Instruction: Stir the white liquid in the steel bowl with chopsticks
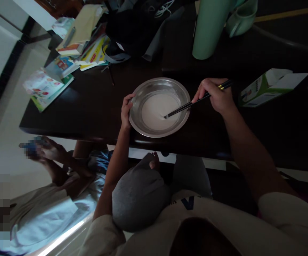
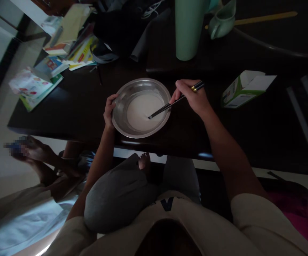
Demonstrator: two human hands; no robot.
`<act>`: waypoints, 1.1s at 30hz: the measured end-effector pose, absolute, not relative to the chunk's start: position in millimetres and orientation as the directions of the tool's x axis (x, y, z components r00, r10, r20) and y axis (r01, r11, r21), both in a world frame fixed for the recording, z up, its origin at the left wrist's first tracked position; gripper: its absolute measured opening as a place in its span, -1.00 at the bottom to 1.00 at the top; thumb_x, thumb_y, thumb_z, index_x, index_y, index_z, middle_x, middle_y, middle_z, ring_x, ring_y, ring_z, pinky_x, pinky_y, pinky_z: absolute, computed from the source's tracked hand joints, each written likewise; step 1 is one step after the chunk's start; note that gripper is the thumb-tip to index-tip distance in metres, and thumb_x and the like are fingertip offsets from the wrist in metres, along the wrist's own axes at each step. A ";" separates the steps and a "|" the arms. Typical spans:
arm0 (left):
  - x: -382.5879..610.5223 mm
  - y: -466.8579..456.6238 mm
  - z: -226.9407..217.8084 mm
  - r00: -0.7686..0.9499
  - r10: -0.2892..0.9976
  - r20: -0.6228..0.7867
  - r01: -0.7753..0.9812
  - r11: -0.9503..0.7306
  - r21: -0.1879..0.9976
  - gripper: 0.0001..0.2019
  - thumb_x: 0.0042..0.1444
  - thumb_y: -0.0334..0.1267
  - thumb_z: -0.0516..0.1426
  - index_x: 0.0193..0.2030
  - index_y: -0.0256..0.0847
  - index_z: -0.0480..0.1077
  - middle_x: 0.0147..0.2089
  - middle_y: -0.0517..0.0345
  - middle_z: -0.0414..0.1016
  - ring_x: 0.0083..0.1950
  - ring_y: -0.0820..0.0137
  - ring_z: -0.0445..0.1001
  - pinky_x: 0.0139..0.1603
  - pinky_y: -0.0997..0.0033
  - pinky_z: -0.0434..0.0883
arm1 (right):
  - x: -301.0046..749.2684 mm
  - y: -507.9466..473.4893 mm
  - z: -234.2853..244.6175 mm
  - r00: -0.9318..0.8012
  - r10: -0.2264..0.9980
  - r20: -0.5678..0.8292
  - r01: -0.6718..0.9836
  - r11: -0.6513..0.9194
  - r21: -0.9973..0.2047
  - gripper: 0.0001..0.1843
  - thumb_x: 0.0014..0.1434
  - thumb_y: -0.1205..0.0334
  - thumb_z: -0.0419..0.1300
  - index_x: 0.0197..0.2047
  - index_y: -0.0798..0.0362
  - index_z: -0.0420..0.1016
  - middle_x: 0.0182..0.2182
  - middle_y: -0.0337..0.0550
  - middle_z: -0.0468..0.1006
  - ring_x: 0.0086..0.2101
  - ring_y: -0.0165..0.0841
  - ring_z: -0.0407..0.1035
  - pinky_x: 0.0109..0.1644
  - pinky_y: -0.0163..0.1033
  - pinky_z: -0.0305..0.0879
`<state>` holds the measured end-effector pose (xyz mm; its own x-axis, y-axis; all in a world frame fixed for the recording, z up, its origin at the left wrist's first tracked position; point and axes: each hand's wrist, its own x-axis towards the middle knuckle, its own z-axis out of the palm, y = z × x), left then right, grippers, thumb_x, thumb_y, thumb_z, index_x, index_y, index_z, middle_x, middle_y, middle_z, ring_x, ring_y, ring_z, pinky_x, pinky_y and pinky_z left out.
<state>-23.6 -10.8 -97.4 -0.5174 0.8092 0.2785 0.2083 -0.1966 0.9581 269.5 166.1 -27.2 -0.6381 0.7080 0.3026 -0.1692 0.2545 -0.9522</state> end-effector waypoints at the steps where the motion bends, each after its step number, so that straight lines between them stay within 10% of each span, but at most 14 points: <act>1: -23.8 -10.4 -97.4 -0.517 0.808 0.283 0.209 -0.201 0.957 -0.63 0.17 0.13 0.15 -0.01 -0.02 0.43 0.02 0.11 0.48 0.13 0.14 0.46 0.13 0.15 0.43 | 268.9 164.8 -28.0 -0.666 0.686 0.292 -0.163 0.249 -0.955 -0.47 0.25 -0.23 0.17 -0.60 -0.06 0.44 -0.58 -0.20 0.56 -0.48 -0.27 0.51 -0.23 -0.05 0.50; 33: -23.7 -11.5 -98.2 -0.509 0.807 0.299 0.225 -0.211 0.951 -0.61 0.16 0.14 0.16 0.01 -0.02 0.43 0.05 0.14 0.49 0.17 0.13 0.45 0.13 0.15 0.42 | 264.0 159.4 -30.1 -0.721 0.612 0.325 -0.161 0.308 -0.938 -0.57 0.23 -0.18 0.23 -0.50 -0.05 0.54 -0.42 -0.21 0.66 -0.29 -0.27 0.58 -0.07 -0.08 0.49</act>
